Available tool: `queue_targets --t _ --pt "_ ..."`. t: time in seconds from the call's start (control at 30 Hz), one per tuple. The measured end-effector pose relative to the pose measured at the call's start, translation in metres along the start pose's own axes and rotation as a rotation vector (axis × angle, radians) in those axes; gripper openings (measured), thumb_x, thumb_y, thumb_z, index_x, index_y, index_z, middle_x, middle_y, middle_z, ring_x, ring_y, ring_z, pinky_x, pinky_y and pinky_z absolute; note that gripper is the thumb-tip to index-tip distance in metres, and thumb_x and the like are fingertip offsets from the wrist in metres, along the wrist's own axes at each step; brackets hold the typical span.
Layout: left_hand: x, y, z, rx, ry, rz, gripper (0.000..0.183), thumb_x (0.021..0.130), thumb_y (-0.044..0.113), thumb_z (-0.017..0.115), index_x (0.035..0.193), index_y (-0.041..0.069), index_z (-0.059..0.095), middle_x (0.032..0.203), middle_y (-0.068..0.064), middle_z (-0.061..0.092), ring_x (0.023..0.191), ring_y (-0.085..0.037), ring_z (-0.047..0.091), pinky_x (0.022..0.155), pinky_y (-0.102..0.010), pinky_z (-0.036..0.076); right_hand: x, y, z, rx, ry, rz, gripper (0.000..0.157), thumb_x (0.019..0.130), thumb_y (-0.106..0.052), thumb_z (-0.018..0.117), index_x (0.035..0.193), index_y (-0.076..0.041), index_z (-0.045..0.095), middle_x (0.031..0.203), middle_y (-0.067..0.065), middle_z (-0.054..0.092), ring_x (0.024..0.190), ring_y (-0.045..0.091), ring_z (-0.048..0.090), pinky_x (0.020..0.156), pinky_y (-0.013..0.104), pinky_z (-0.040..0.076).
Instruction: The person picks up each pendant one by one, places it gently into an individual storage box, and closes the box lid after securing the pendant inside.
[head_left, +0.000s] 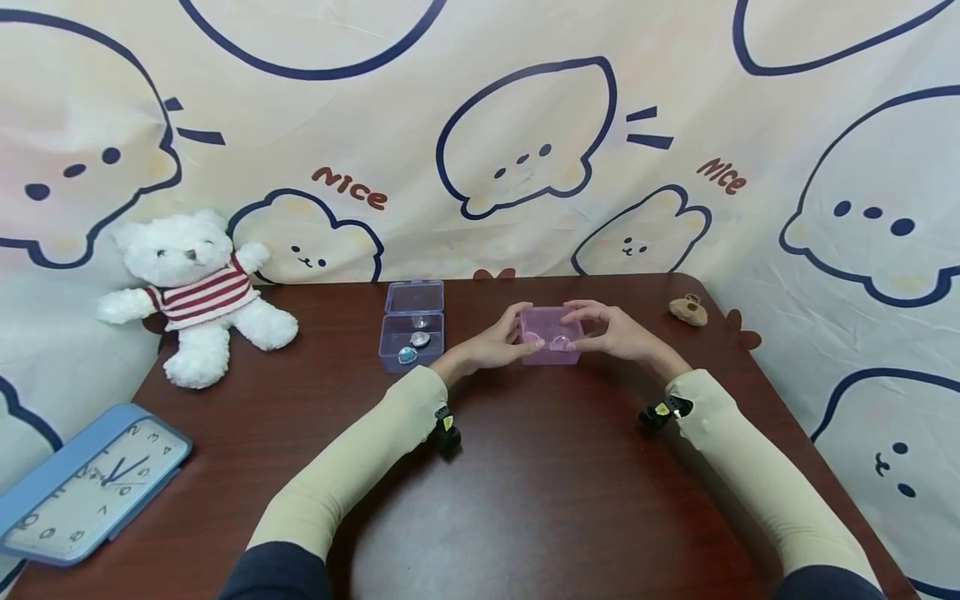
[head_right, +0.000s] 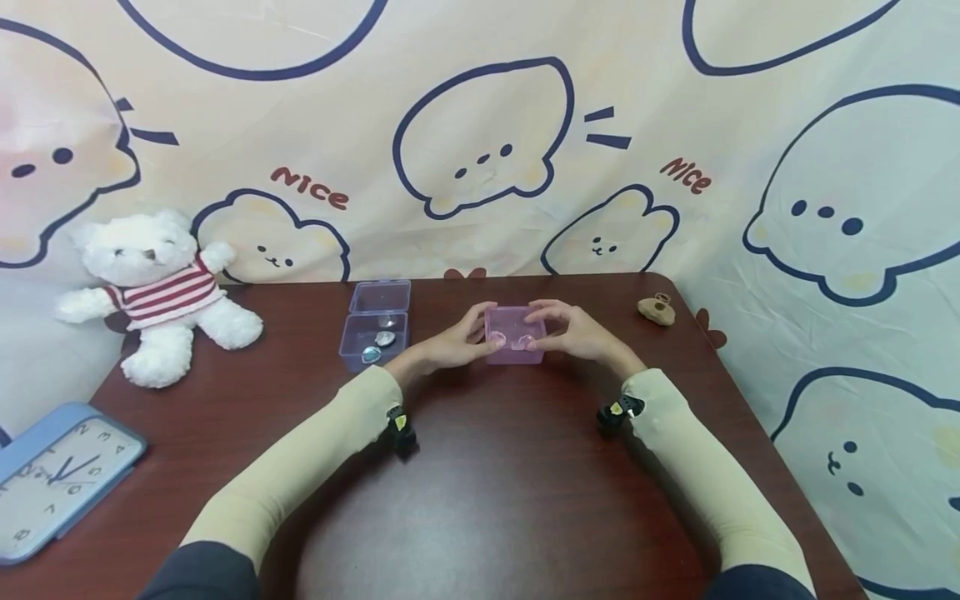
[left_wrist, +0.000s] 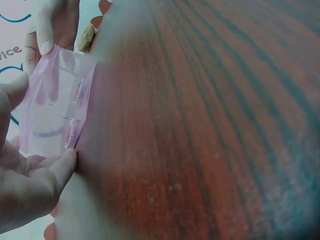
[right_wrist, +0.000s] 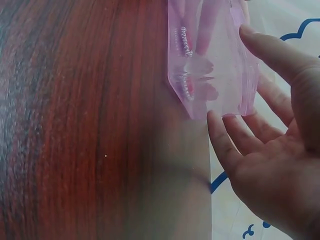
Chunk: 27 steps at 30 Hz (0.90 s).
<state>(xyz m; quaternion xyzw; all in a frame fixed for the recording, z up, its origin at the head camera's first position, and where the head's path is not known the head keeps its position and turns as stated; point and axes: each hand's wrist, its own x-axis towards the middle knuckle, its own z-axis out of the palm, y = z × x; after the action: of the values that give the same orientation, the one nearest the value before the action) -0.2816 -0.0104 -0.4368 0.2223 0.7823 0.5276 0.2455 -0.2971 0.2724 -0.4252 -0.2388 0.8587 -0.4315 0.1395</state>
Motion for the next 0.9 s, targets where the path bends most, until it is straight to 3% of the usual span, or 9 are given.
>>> queue_targets --t 0.23,0.33,0.43,0.53,0.63,0.77,0.83,0.9 --pt "-0.002 0.004 -0.002 0.007 0.015 0.007 0.084 0.102 0.033 0.063 0.161 0.021 0.005 0.168 -0.014 0.024 0.161 -0.024 0.018 0.130 -0.044 0.021 0.005 -0.004 -0.001 -0.066 -0.020 -0.046 0.048 0.090 -0.018 0.081 0.135 -0.008 0.065 0.161 0.014 0.041 0.138 0.039 0.047 0.106 0.057 0.052" --pt "-0.002 0.007 -0.001 0.023 0.009 -0.001 0.087 0.102 0.033 0.064 0.162 0.021 0.002 0.168 -0.014 0.021 0.160 -0.027 0.019 0.130 -0.048 0.020 0.002 -0.008 -0.002 -0.135 -0.013 -0.047 0.047 0.091 -0.021 0.079 0.135 -0.011 0.065 0.162 0.015 0.039 0.144 0.042 0.042 0.111 0.064 0.044" --pt "-0.006 0.013 0.001 0.038 0.010 -0.005 0.095 0.100 0.037 0.066 0.165 0.023 -0.003 0.172 -0.015 0.011 0.160 -0.032 0.018 0.129 -0.054 0.020 0.001 -0.017 0.003 -0.174 0.073 -0.103 0.041 0.093 -0.022 0.077 0.131 -0.011 0.067 0.162 0.015 0.040 0.150 0.042 0.036 0.117 0.070 0.033" --pt "-0.018 0.026 -0.003 0.046 0.043 0.022 0.101 0.097 0.041 0.070 0.166 0.024 -0.002 0.175 -0.012 0.004 0.161 -0.034 0.015 0.128 -0.055 0.021 0.007 -0.036 0.014 -0.123 0.182 -0.187 0.035 0.097 -0.020 0.072 0.130 -0.011 0.068 0.160 0.013 0.046 0.152 0.037 0.036 0.120 0.068 0.028" --pt "-0.039 0.042 -0.020 0.087 0.125 0.119 0.093 0.096 0.038 0.072 0.166 0.022 0.013 0.174 -0.007 0.016 0.159 -0.032 0.024 0.127 -0.051 0.026 0.020 -0.068 0.028 -0.030 0.212 -0.207 0.036 0.101 -0.023 0.067 0.136 -0.012 0.065 0.155 0.009 0.052 0.149 0.030 0.043 0.123 0.060 0.031" --pt "-0.081 0.047 -0.054 0.100 0.267 0.197 0.076 0.098 0.032 0.071 0.161 0.018 0.031 0.169 -0.008 0.032 0.156 -0.032 0.032 0.126 -0.050 0.030 0.046 -0.101 0.050 0.025 0.152 -0.125 0.046 0.103 -0.041 0.061 0.144 -0.019 0.059 0.155 0.003 0.053 0.151 0.025 0.041 0.124 0.058 0.030" --pt "-0.103 0.038 -0.070 0.075 0.325 0.181 0.076 0.099 0.030 0.070 0.162 0.016 0.030 0.168 -0.010 0.032 0.156 -0.035 0.031 0.126 -0.052 0.030 0.061 -0.111 0.064 0.051 0.123 -0.082 0.049 0.103 -0.045 0.060 0.145 -0.019 0.058 0.157 0.003 0.052 0.152 0.025 0.039 0.124 0.056 0.030" --pt "-0.126 0.024 -0.084 0.043 0.364 0.123 0.083 0.098 0.029 0.071 0.164 0.016 0.022 0.170 -0.014 0.025 0.157 -0.039 0.026 0.126 -0.056 0.027 0.079 -0.114 0.081 0.097 0.111 -0.052 0.051 0.103 -0.045 0.060 0.145 -0.017 0.057 0.156 0.004 0.052 0.150 0.025 0.042 0.123 0.054 0.034"
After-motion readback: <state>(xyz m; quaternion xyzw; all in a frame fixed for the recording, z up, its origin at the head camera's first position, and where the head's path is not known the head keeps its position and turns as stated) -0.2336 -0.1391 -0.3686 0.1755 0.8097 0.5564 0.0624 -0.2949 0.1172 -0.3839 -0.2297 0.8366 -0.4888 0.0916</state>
